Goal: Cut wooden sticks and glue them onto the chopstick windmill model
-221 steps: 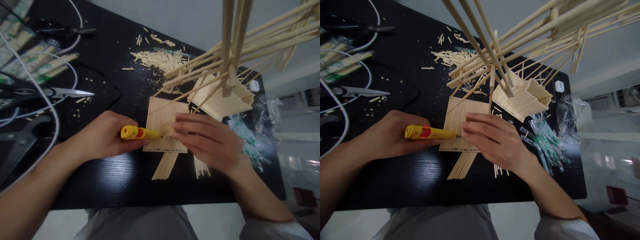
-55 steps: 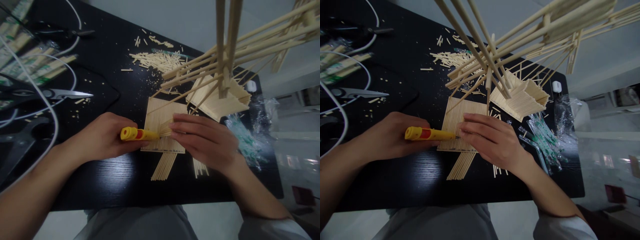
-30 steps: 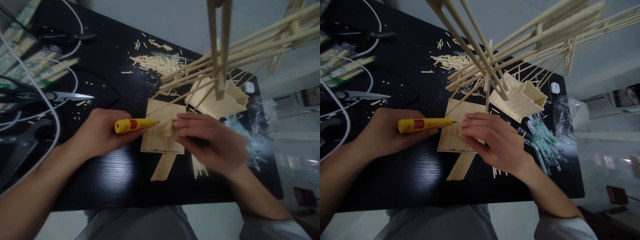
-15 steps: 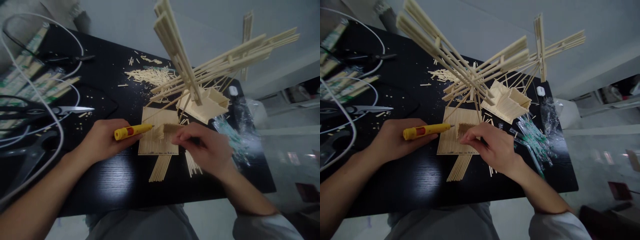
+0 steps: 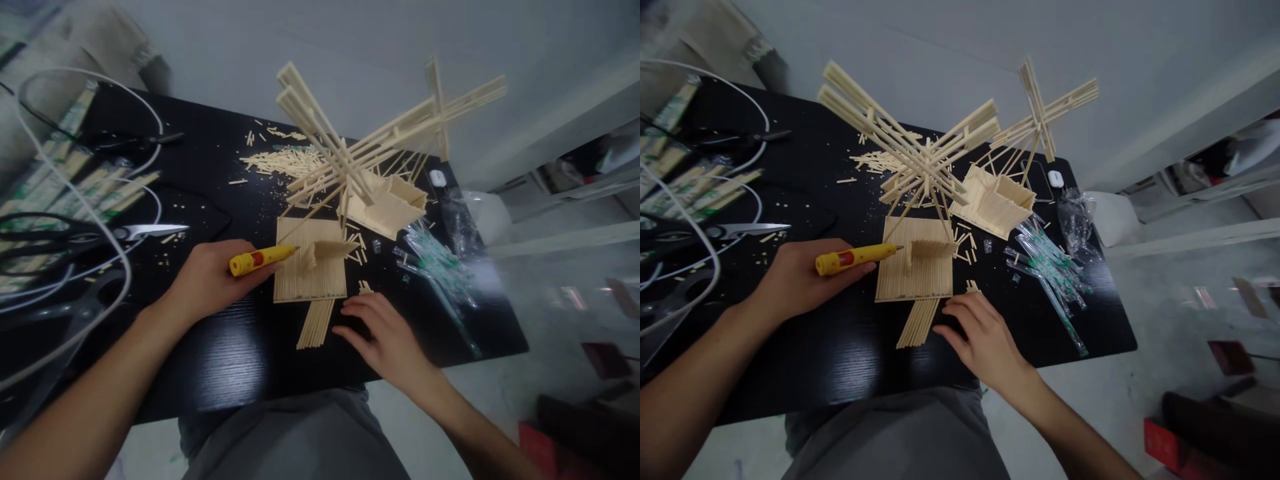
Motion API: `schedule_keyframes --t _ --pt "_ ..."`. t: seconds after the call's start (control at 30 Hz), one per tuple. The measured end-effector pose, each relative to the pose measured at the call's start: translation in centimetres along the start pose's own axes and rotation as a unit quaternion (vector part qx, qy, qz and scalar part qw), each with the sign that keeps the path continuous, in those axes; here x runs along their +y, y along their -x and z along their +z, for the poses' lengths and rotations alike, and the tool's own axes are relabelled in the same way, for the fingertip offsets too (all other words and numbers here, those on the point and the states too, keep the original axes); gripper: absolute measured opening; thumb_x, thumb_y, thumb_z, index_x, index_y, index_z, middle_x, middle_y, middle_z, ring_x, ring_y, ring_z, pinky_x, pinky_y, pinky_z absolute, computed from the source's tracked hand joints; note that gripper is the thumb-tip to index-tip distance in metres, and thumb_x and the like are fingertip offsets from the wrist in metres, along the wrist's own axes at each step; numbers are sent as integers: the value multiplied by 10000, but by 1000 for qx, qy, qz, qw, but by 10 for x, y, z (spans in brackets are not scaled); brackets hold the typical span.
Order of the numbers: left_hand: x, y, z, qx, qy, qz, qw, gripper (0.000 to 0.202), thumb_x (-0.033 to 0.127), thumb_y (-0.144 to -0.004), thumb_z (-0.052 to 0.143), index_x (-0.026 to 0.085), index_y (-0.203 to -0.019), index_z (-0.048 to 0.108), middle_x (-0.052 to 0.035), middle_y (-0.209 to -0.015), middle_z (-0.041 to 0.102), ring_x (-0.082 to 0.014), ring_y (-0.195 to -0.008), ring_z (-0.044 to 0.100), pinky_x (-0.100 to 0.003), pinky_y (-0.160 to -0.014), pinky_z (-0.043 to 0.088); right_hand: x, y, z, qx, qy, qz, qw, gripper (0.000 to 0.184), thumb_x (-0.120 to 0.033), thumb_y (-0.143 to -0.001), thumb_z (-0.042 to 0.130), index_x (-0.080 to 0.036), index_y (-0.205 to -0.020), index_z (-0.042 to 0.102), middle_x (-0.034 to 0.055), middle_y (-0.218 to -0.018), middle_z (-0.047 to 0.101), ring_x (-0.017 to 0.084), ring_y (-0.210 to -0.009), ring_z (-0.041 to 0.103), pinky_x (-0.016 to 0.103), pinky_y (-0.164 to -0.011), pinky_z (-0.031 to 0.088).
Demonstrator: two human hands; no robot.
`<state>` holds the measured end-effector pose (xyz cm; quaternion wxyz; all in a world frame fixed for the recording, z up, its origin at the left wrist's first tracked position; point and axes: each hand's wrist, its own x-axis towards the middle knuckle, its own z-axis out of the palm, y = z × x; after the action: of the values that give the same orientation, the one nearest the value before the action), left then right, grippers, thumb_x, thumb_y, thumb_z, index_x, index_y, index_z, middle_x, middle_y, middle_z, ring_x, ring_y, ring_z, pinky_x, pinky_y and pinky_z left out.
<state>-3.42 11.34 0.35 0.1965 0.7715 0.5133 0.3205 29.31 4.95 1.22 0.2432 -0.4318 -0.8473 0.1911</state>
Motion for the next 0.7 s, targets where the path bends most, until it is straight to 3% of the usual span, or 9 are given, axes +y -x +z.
schedule_keyframes --t 0.1,0.2,0.33,0.57,0.7 --pt "0 0 0 -2 -12 0 1000 427 488 -974 678 210 -670 565 47 -593 534 -102 -523 495 -261 -534 352 12 9 -10 30 37 76 996 258 -352 -969 789 -223 -1163 679 106 -1144 733 279 -1075 721 452 -924 640" --pt "-2 0 0 -7 -13 -2 1000 407 486 -971 679 214 -686 579 43 -607 551 -108 -532 504 -268 -543 360 27 11 -24 34 50 174 983 236 -355 -964 764 -218 -1133 672 96 -1083 736 257 -913 734 434 -823 647" --pt "-4 1 0 -6 -12 -3 1000 392 493 -972 685 220 -706 592 40 -614 561 -115 -535 517 -277 -541 364 36 8 -33 -13 19 274 961 214 -279 -909 738 -212 -1094 656 62 -949 745 231 -756 728 398 -744 629" --pt "-5 1 1 2 -6 -3 1000 405 499 -964 692 224 -691 573 41 -604 552 -113 -518 507 -285 -526 360 34 -6 -31 -68 50 329 941 137 -191 -907 651 -217 -1042 651 71 -910 769 262 -863 768 412 -858 597" --pt "-4 0 -3 9 -2 -12 1000 404 518 -949 704 228 -693 587 41 -595 560 -114 -514 509 -283 -512 357 35 -11 -37 -96 58 321 940 103 -187 -936 615 -213 -1024 661 75 -916 772 261 -868 766 397 -833 581"
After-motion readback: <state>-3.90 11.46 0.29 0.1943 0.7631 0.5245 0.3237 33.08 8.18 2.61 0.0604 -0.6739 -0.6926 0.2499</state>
